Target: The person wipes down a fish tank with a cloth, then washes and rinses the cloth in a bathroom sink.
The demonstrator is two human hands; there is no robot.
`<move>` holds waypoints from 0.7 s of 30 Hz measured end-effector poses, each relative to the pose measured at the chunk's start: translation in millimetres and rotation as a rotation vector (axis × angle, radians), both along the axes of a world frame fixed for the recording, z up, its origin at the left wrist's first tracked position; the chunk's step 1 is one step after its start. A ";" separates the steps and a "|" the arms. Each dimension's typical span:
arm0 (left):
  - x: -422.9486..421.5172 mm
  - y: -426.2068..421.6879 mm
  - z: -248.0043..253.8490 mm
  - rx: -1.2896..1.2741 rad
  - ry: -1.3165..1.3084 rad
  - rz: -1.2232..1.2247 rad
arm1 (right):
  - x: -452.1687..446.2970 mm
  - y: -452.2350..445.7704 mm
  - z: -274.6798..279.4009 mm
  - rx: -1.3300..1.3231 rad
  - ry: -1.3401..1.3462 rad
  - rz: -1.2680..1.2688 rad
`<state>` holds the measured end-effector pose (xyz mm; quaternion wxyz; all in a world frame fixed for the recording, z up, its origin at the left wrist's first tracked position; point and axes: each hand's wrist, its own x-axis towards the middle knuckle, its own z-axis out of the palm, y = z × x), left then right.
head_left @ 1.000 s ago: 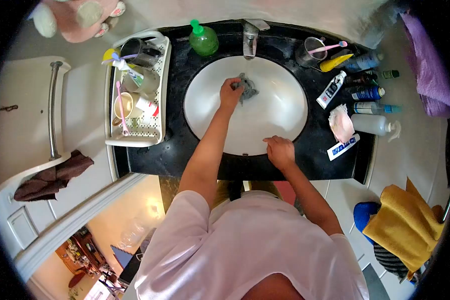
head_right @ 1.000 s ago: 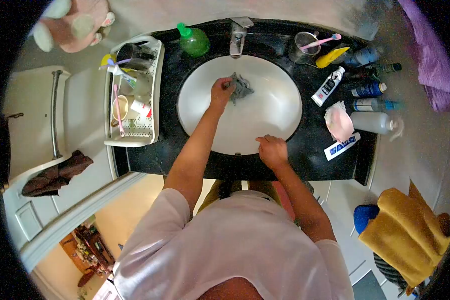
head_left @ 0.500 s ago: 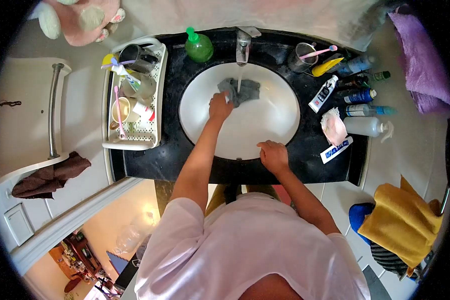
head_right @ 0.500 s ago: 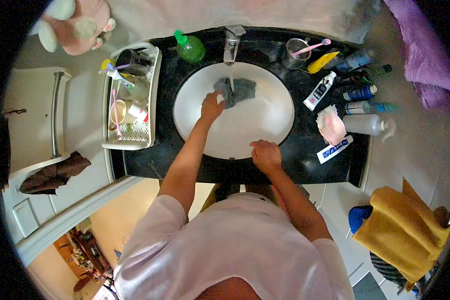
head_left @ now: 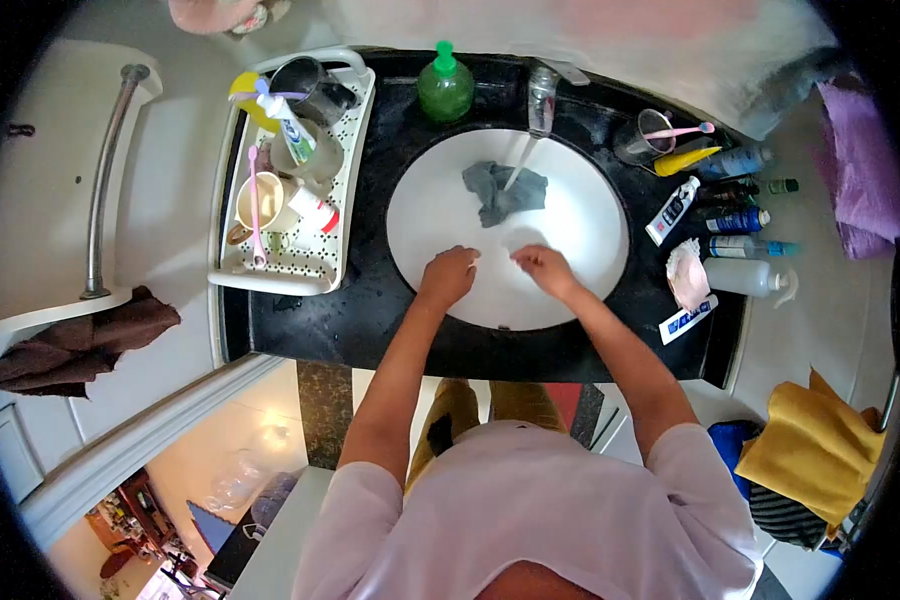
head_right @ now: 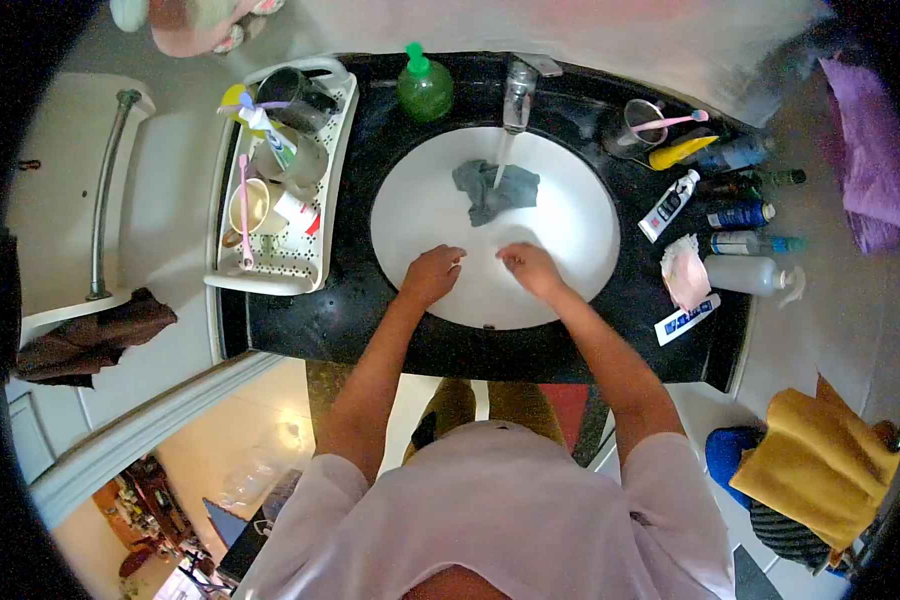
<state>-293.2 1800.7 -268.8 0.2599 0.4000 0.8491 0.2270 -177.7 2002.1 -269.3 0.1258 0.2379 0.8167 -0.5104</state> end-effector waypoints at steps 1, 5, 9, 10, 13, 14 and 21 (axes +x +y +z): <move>0.8 3.0 4.4 0.068 -0.046 0.073 | -20.2 4.9 0.5 0.038 -0.044 -0.026; 1.7 6.9 21.2 0.054 0.025 0.114 | -81.6 42.9 -59.0 0.068 0.309 -0.286; 3.1 7.5 14.1 0.115 0.027 0.110 | -120.0 36.8 -45.5 0.536 0.316 -0.456; 2.6 9.0 13.3 0.051 0.019 0.085 | -126.2 32.9 -43.9 0.636 0.188 -0.272; 3.2 8.2 14.4 -0.001 0.003 0.055 | -120.0 29.7 -71.5 0.670 0.116 -0.066; 2.3 8.1 14.6 0.011 0.003 0.050 | -115.5 31.4 -90.2 0.611 0.179 -0.050; -32.8 39.5 -24.9 0.367 -0.548 0.575 | -103.3 13.8 -21.6 -0.438 0.183 -0.519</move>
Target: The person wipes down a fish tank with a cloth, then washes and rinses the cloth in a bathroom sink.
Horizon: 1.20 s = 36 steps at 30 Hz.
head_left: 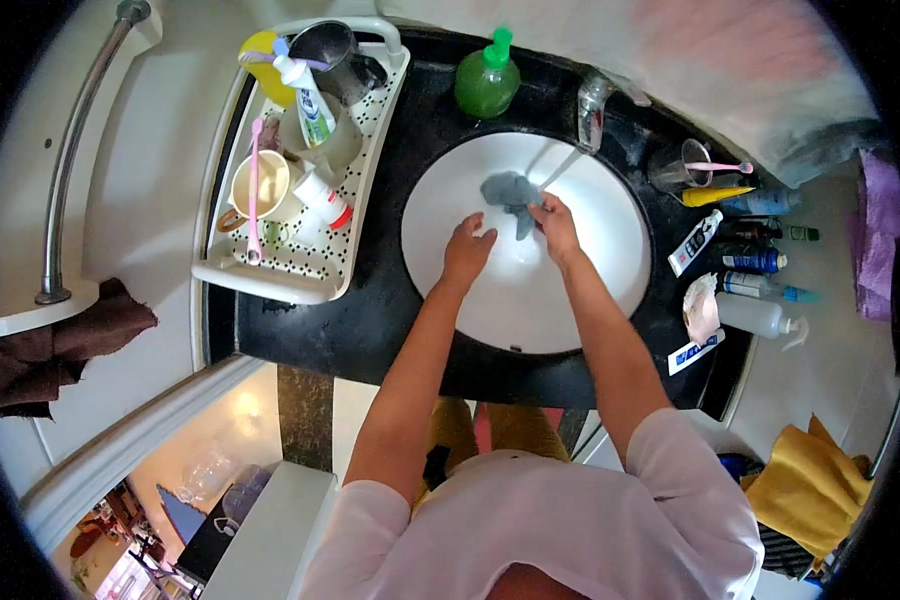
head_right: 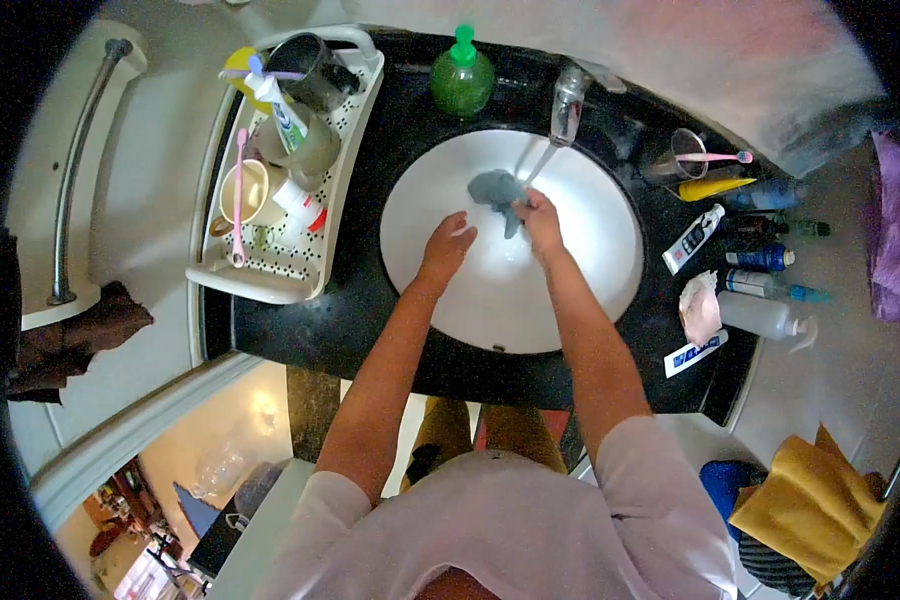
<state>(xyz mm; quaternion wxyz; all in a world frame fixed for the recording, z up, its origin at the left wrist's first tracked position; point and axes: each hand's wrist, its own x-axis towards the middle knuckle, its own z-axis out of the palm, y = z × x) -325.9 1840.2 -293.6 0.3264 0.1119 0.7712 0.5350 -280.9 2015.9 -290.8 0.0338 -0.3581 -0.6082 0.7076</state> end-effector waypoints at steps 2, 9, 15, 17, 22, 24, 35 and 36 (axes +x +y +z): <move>-7.1 24.7 -2.2 0.061 -0.194 0.226 | 9.3 -7.4 9.6 -0.194 0.050 -0.052; 22.7 93.0 3.4 0.443 -0.162 0.474 | 9.3 -27.3 23.5 -0.539 0.169 -0.314; -4.4 125.6 -37.7 -0.080 0.165 0.370 | -13.8 -10.7 -2.1 -0.860 0.195 -0.225; -37.1 117.8 -23.2 0.000 -0.306 0.530 | -11.0 -32.0 42.5 -0.400 0.203 -0.118; -6.4 127.4 11.8 0.466 -0.375 0.218 | -31.7 5.6 18.5 -0.368 0.101 -0.262; 13.0 135.0 18.5 0.364 -0.209 0.242 | -37.3 26.5 14.2 -0.717 0.074 -0.348; 16.9 122.5 19.2 0.445 -0.160 0.384 | -28.3 19.0 0.6 -0.491 0.111 -0.151; 24.7 122.5 20.1 0.230 0.067 0.345 | -32.1 30.1 -2.7 -0.586 0.075 -0.163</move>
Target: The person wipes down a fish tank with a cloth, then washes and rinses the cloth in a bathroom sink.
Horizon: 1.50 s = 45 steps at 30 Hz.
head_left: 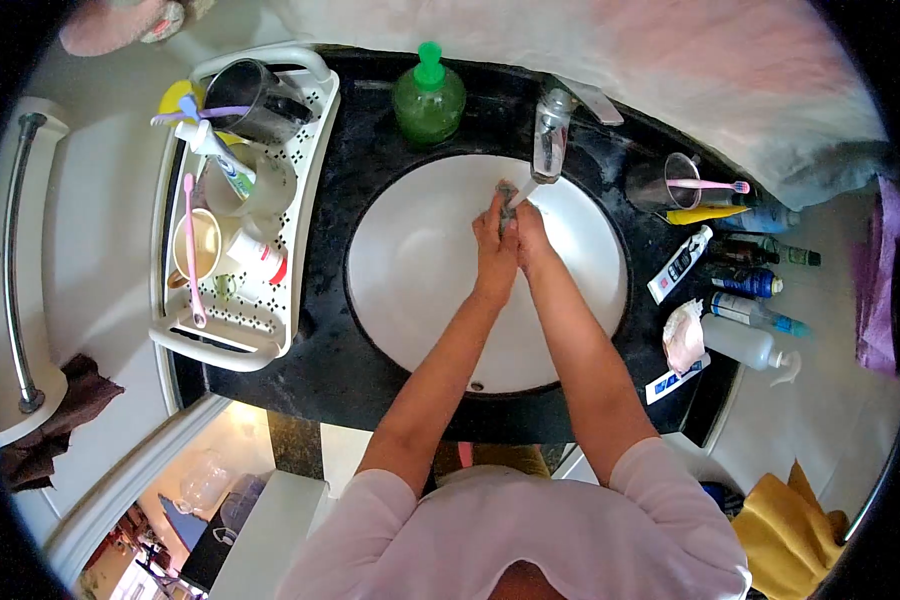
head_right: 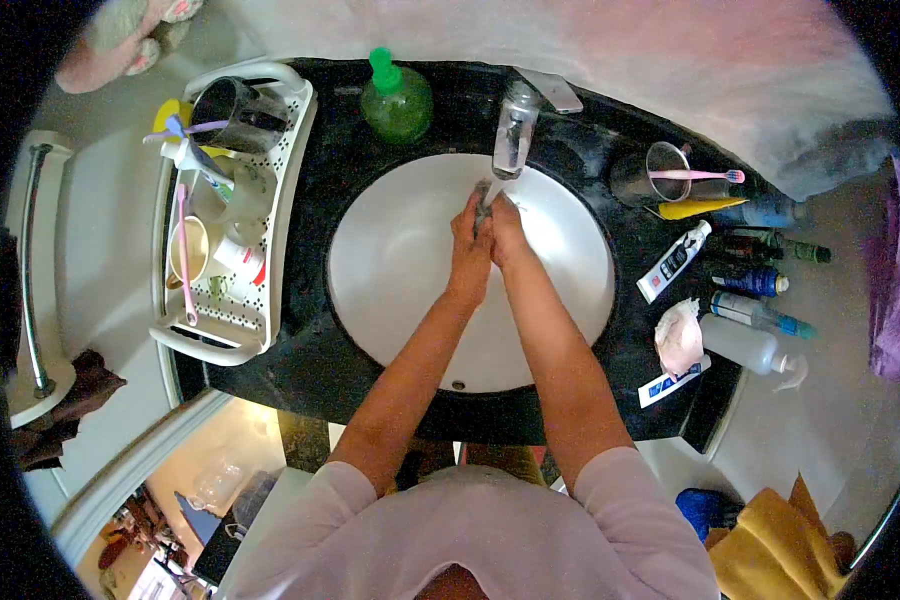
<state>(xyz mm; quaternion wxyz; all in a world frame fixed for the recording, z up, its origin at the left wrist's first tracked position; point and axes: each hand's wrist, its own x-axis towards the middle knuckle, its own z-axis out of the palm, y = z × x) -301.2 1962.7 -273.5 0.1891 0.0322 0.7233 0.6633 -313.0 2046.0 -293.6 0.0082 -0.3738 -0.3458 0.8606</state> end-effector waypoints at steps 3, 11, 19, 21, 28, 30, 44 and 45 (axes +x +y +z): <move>0.1 4.4 -28.7 -0.113 0.303 0.089 | 4.1 -3.4 -27.2 -0.107 -0.043 -0.005; -31.4 0.1 -0.2 -0.212 0.198 0.013 | 16.4 -34.4 21.4 0.123 -0.032 -0.069; -46.3 -17.7 -15.3 -0.305 0.296 -0.154 | 40.5 8.0 -28.9 1.000 -0.204 0.267; -52.0 -37.3 -18.0 -0.375 0.341 -0.093 | 46.8 23.4 -22.0 0.938 -0.242 0.089; -38.7 -86.4 9.5 -0.779 0.448 -0.386 | 53.0 3.9 6.9 1.528 -0.337 0.148; -30.7 -98.3 26.1 -0.738 0.574 -0.348 | 46.4 1.6 2.4 1.796 -0.199 0.581; -2.2 -187.2 72.2 -0.516 0.883 0.011 | -71.4 -93.3 -3.0 0.233 0.093 -0.335; 0.5 -190.4 77.4 -0.474 0.866 0.063 | -80.3 -123.4 1.7 0.312 0.073 -0.269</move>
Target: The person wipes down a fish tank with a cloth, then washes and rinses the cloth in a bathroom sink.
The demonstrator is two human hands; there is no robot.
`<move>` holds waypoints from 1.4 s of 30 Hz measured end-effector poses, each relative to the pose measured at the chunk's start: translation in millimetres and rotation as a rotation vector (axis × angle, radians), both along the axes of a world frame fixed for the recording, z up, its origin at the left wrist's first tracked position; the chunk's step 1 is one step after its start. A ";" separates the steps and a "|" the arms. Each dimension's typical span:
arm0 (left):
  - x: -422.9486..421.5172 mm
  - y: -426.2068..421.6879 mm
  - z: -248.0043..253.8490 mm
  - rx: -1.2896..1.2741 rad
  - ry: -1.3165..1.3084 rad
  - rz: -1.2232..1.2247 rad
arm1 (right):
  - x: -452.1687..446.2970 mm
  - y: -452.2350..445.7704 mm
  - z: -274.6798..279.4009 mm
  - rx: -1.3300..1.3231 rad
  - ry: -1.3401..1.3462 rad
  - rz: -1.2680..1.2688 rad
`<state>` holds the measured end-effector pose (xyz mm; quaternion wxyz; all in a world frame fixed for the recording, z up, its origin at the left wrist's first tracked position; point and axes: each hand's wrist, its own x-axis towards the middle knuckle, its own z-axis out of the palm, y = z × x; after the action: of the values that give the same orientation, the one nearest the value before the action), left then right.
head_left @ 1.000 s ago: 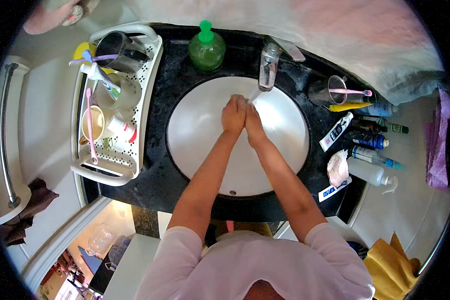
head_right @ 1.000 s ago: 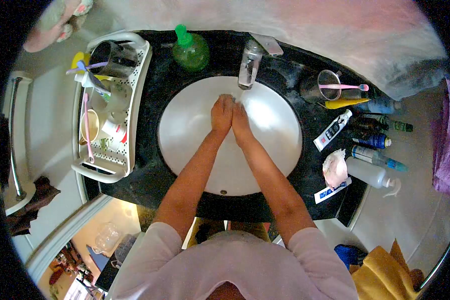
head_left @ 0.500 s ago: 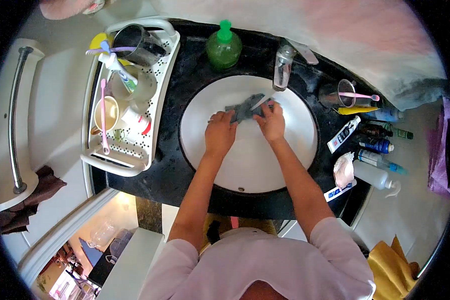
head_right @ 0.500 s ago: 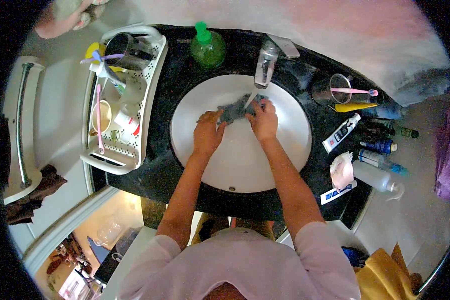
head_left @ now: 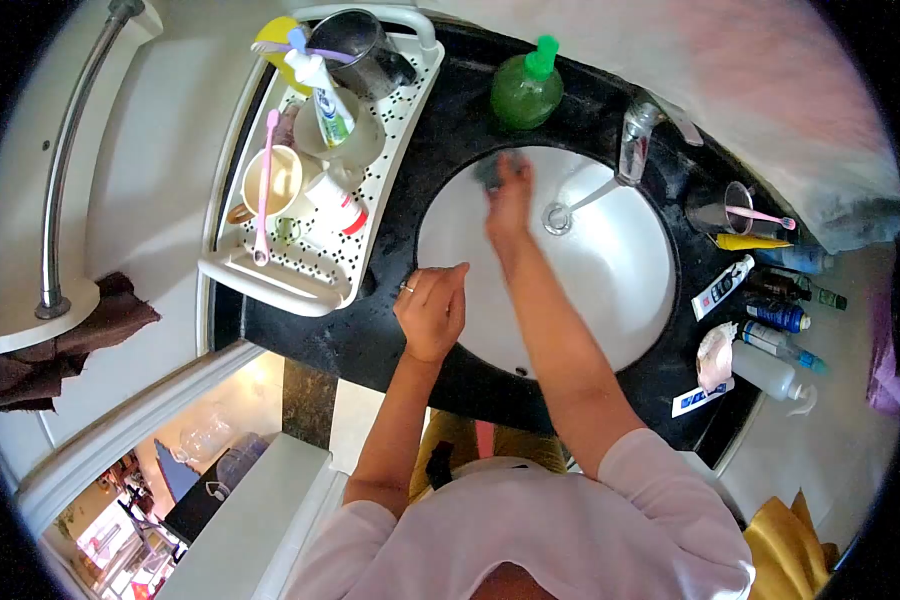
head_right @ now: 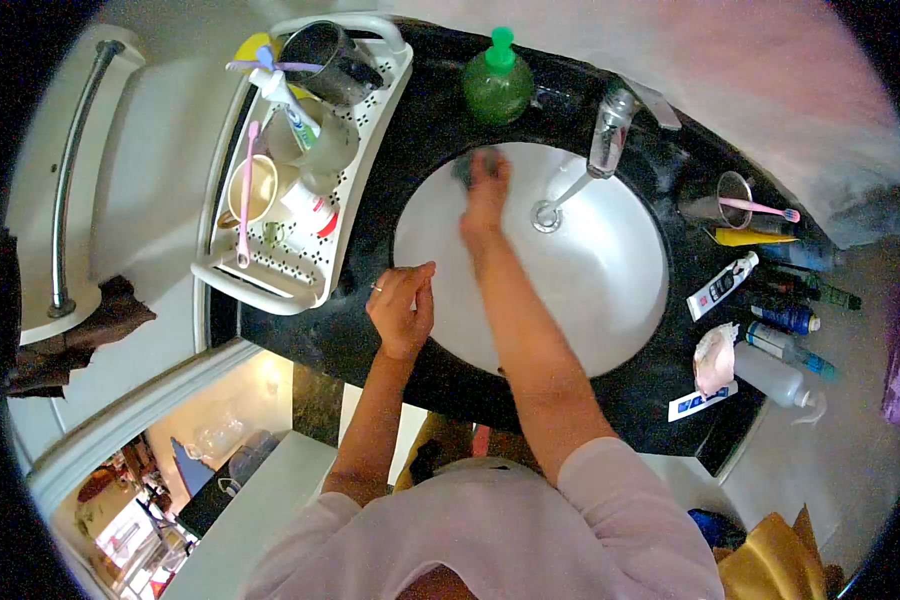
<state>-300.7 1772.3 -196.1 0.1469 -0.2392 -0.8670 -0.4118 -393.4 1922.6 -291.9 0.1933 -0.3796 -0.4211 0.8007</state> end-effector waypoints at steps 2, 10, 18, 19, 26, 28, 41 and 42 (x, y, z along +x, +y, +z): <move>2.4 -4.7 2.6 0.061 -0.008 0.030 | 23.9 -47.3 8.6 0.257 -0.030 0.311; -21.8 -5.0 -7.0 0.004 0.008 -0.091 | 210.0 70.8 13.4 0.954 -0.526 1.719; -23.4 -1.1 -16.2 -0.019 -0.265 -0.100 | 98.9 36.0 -33.2 1.424 -0.131 1.109; -22.8 -1.3 -17.4 -0.031 -0.265 -0.098 | 71.7 31.2 -36.5 1.424 -0.191 1.000; -25.1 -0.5 -18.6 0.099 -0.266 -0.089 | 69.7 -34.2 -34.1 1.153 -0.236 0.690; -24.2 -1.5 -19.8 0.098 -0.231 -0.087 | 82.3 -3.2 -24.5 1.420 -0.251 1.034; -22.3 -5.3 -23.7 0.102 -0.228 -0.126 | 210.6 198.7 84.8 2.153 -1.090 1.762; -22.1 -5.7 -22.3 0.112 -0.234 -0.118 | 226.6 167.7 92.7 1.771 -1.384 1.784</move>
<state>-322.8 1766.6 -218.4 0.0334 -0.2316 -0.8383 -0.4924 -166.7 2090.3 -199.2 -0.4361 -0.0565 -0.8730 -0.2110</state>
